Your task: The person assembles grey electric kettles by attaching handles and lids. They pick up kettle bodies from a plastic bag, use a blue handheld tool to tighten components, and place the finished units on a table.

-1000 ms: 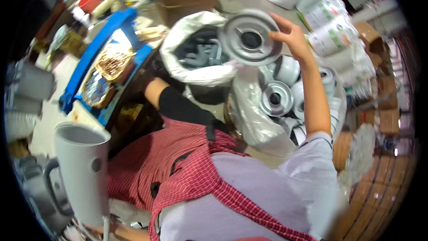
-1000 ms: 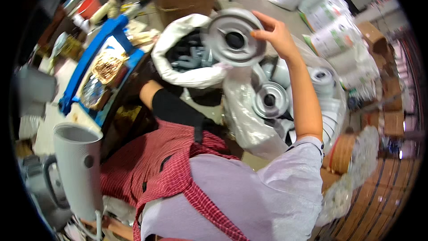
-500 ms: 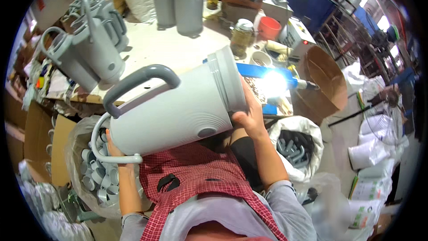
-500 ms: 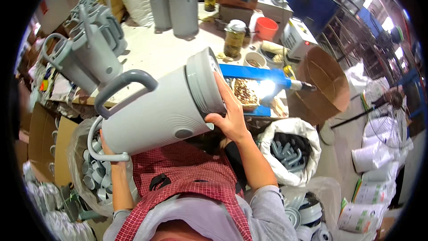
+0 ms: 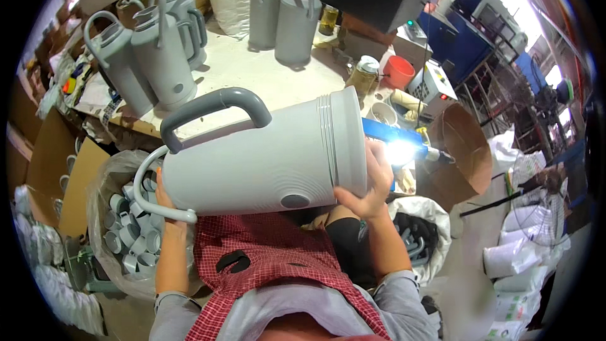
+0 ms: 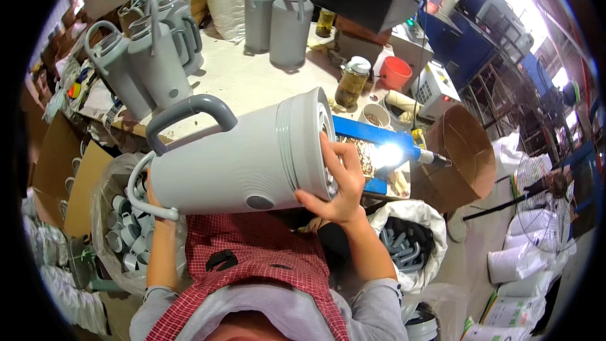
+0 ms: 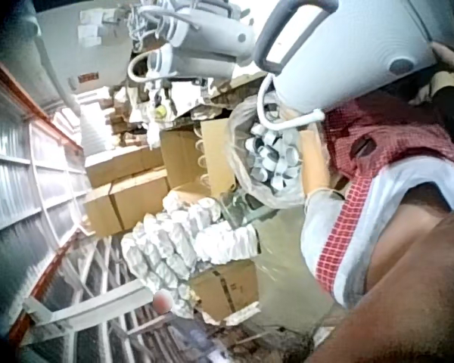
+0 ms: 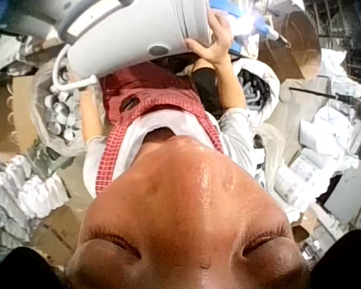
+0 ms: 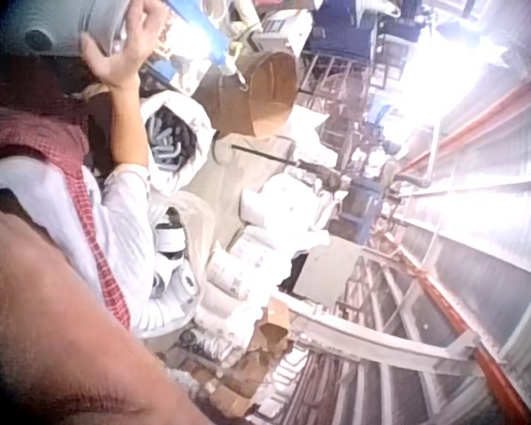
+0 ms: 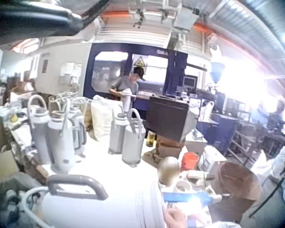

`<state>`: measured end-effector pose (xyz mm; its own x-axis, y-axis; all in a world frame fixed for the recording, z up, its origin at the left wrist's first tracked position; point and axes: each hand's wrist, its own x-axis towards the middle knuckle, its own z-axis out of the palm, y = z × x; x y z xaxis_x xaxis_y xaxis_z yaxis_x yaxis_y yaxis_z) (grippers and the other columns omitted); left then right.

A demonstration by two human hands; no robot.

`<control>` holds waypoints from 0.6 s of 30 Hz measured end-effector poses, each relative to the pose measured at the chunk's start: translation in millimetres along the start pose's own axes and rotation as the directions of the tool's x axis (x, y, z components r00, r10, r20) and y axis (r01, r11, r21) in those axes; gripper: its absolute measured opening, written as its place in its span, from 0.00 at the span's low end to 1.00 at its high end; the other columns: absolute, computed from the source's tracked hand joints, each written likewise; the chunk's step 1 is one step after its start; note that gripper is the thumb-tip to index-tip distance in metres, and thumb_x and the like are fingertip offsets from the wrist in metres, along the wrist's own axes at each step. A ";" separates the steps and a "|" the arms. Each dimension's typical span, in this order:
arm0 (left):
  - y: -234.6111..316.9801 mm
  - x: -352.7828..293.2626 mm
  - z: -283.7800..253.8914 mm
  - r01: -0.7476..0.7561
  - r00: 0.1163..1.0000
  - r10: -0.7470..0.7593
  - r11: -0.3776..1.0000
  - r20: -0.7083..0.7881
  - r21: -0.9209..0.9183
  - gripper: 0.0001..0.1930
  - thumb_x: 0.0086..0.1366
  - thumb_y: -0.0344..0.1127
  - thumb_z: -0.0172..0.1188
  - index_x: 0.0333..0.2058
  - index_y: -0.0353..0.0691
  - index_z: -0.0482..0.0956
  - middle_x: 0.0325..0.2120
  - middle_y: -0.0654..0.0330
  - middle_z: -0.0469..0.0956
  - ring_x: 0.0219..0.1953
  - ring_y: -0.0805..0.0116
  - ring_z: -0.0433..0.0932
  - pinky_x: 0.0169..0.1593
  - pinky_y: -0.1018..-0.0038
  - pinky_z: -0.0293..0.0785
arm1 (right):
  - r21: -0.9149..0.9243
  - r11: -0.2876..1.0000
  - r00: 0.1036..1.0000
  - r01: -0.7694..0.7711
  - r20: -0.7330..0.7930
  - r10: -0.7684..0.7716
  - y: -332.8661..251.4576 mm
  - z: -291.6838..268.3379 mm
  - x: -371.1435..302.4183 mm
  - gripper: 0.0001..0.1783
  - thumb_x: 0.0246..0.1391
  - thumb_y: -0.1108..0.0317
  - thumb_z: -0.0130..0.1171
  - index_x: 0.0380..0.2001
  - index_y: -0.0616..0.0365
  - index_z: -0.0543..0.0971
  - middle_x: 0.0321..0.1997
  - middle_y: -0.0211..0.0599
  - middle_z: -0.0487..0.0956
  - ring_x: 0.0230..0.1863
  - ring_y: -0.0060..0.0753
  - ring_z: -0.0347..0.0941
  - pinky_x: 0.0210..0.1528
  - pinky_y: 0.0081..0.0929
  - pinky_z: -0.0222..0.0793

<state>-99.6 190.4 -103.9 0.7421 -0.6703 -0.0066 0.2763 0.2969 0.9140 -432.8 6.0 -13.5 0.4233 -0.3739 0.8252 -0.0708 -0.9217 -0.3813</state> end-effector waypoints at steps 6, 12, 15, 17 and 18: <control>-13.2 15.6 -47.2 -0.081 0.991 0.053 0.967 -0.123 -0.241 0.23 0.72 0.50 0.42 0.49 0.36 0.73 0.41 0.58 0.78 0.42 0.69 0.78 0.43 0.73 0.76 | 0.090 0.994 0.994 0.054 0.087 -0.062 -8.7 10.8 16.4 0.47 0.30 0.53 0.73 0.53 0.75 0.72 0.37 0.49 0.74 0.36 0.39 0.70 0.39 0.31 0.67; 49.3 -20.8 -49.5 -0.197 0.892 0.209 0.978 -0.400 0.073 0.23 0.71 0.50 0.43 0.35 0.35 0.78 0.27 0.61 0.79 0.26 0.72 0.77 0.36 0.76 0.76 | 0.327 0.944 0.997 -0.035 0.075 0.011 -7.5 57.4 18.8 0.46 0.32 0.51 0.72 0.51 0.74 0.73 0.36 0.45 0.74 0.37 0.39 0.68 0.42 0.32 0.65; 64.8 -18.2 -65.6 -0.282 0.819 0.271 0.958 -0.506 0.055 0.22 0.70 0.49 0.47 0.28 0.35 0.78 0.22 0.62 0.78 0.22 0.73 0.73 0.36 0.76 0.75 | 0.497 0.662 0.827 -0.561 0.315 0.465 7.8 82.8 30.4 0.37 0.42 0.45 0.65 0.46 0.68 0.75 0.40 0.43 0.76 0.40 0.38 0.73 0.44 0.31 0.67; 89.0 -28.3 -81.2 -0.408 0.763 0.482 0.876 -0.431 0.257 0.22 0.69 0.48 0.47 0.27 0.34 0.78 0.22 0.62 0.77 0.21 0.74 0.72 0.36 0.77 0.75 | 0.371 0.163 0.390 -0.914 0.699 0.600 42.9 115.6 36.4 0.36 0.49 0.43 0.59 0.50 0.65 0.74 0.45 0.43 0.78 0.42 0.37 0.76 0.45 0.30 0.70; 101.1 -28.6 -86.4 -0.492 0.724 0.605 0.789 -0.331 0.367 0.22 0.69 0.48 0.48 0.27 0.34 0.77 0.22 0.62 0.77 0.21 0.74 0.72 0.37 0.77 0.75 | 0.199 -0.028 0.152 -0.980 0.825 0.544 60.3 138.2 42.5 0.36 0.53 0.42 0.56 0.52 0.64 0.74 0.48 0.44 0.78 0.43 0.36 0.77 0.45 0.29 0.71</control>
<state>-40.1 298.4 -46.4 0.9065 -0.0806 0.4144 -0.3714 0.3145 0.8736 -294.3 -51.2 -59.0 0.7710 -0.4736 -0.4256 -0.2326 0.4127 -0.8807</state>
